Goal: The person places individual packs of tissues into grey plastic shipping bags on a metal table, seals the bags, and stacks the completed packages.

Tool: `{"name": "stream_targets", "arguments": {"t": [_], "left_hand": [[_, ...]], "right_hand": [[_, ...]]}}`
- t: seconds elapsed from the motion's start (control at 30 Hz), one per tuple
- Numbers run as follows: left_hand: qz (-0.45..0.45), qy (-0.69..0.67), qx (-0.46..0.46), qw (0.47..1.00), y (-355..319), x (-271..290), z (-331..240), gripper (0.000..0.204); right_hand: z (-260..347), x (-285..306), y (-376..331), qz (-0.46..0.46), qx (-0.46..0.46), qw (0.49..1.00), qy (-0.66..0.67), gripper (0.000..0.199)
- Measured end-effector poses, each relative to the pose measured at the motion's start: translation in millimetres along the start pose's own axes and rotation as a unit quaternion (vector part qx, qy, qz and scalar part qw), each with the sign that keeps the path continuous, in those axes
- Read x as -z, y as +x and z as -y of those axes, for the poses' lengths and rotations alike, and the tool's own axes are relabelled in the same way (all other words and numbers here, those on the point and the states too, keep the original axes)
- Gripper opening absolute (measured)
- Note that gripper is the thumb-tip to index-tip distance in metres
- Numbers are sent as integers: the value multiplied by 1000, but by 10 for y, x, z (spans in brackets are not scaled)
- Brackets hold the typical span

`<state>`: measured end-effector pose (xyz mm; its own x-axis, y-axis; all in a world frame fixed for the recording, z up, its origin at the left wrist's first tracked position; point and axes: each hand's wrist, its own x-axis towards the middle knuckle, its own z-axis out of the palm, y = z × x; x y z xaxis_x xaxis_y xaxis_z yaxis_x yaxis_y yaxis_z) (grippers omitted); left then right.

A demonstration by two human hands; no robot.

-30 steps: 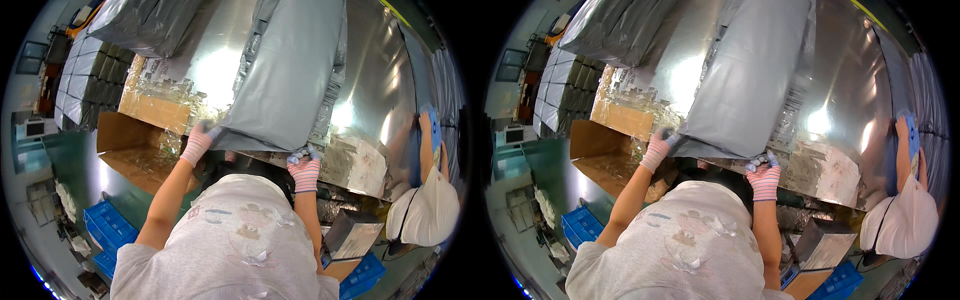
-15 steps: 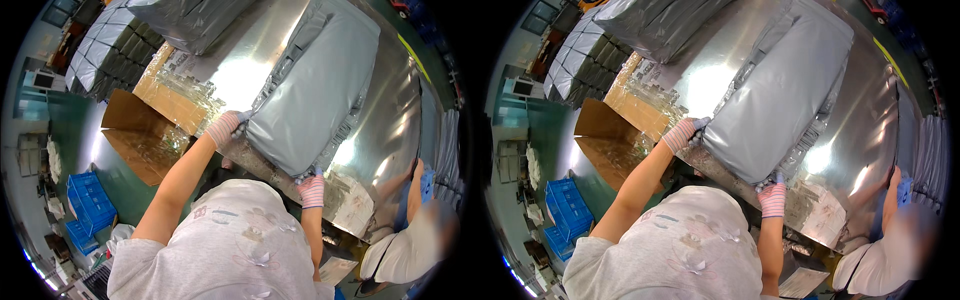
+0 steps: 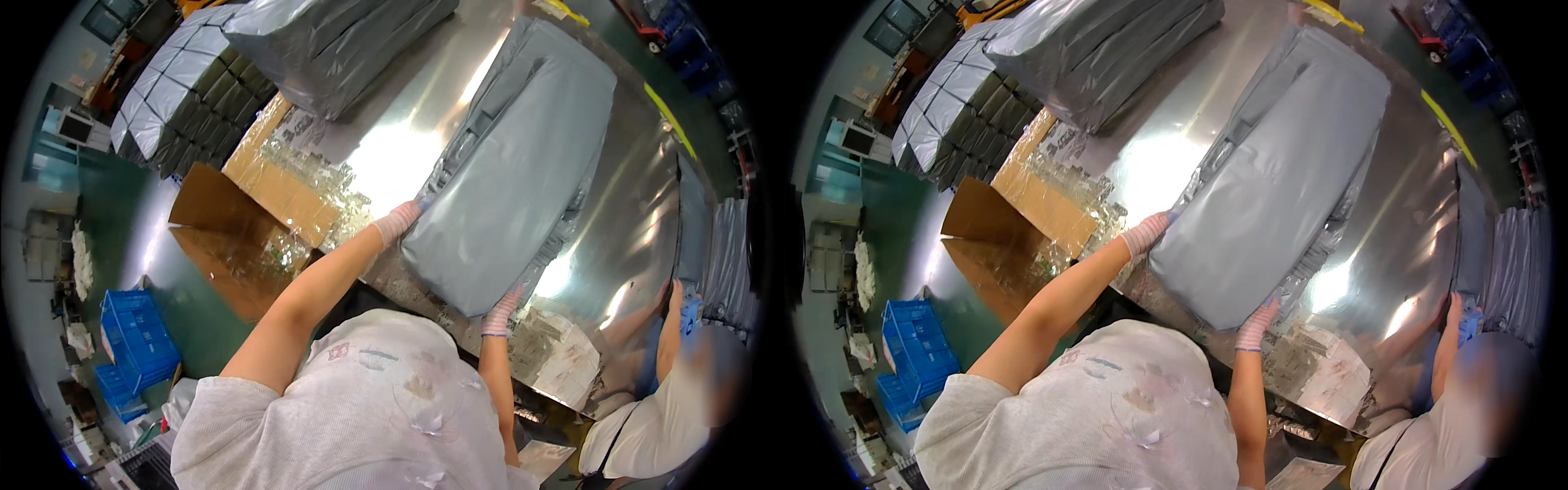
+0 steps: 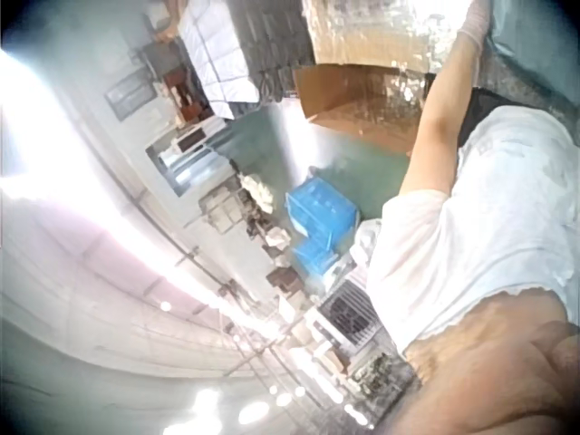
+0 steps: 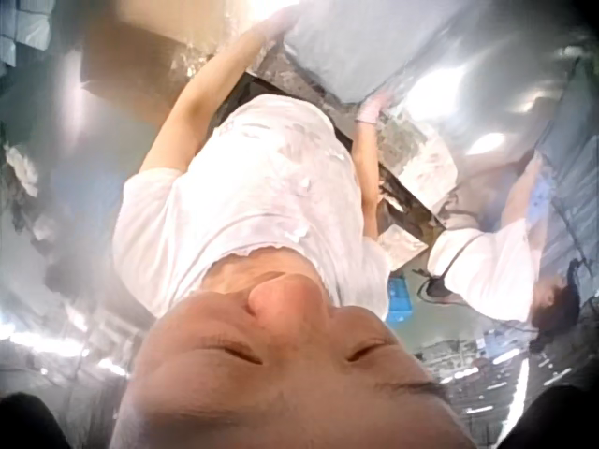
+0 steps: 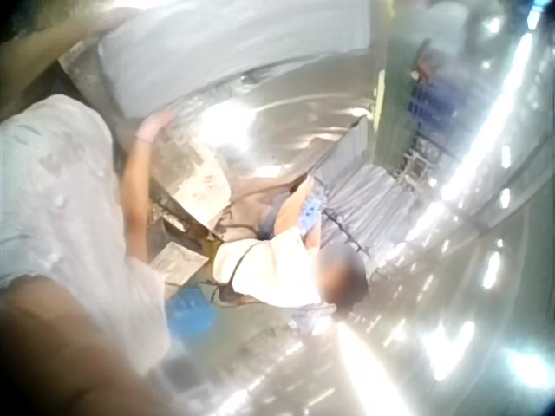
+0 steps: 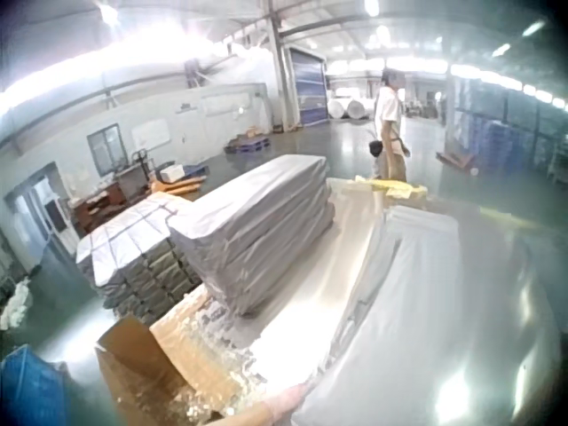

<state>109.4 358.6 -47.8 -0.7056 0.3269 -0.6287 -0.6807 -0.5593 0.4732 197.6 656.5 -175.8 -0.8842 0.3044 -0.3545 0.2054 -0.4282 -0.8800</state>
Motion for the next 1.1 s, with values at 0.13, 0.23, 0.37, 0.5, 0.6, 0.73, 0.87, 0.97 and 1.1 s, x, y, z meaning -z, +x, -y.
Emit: {"name": "stream_targets", "arguments": {"t": [0.13, 0.23, 0.37, 0.5, 0.6, 0.73, 0.87, 0.97, 1.1], "left_hand": [[98, 95, -75, 988, -290, 2, -3, 75], [187, 189, -138, 954, -418, -126, -147, 88], [237, 128, -160, 950, -710, -384, -567, 87], [251, 93, -189, 945, -1201, -641, -1099, 83], [272, 67, -243, 929, -1470, -516, -1417, 80], [222, 83, -314, 919, -1882, -249, -1993, 74], [84, 71, -384, 917, -2441, -35, -2714, 63], [-14, 92, -467, 880, -2659, 315, -3531, 44], [89, 46, -459, 883, -3018, 383, -4385, 34]], "right_hand": [[724, -651, -170, 46, -205, 977, 32, 49], [1342, -930, -480, 95, -175, 979, 48, 54], [1853, -1324, -636, 151, -64, 986, 13, 60], [2349, -1822, -937, 133, 28, 991, -13, 56], [2464, -2241, -1081, 159, 82, 984, -7, 55], [2579, -2911, -1239, 214, 185, 958, -41, 58], [2697, -3829, -1250, 301, 189, 935, -11, 65], [2903, -4671, -1211, 383, 129, 915, 3, 75], [2878, -5672, -1176, 439, 152, 885, 32, 87]]}}
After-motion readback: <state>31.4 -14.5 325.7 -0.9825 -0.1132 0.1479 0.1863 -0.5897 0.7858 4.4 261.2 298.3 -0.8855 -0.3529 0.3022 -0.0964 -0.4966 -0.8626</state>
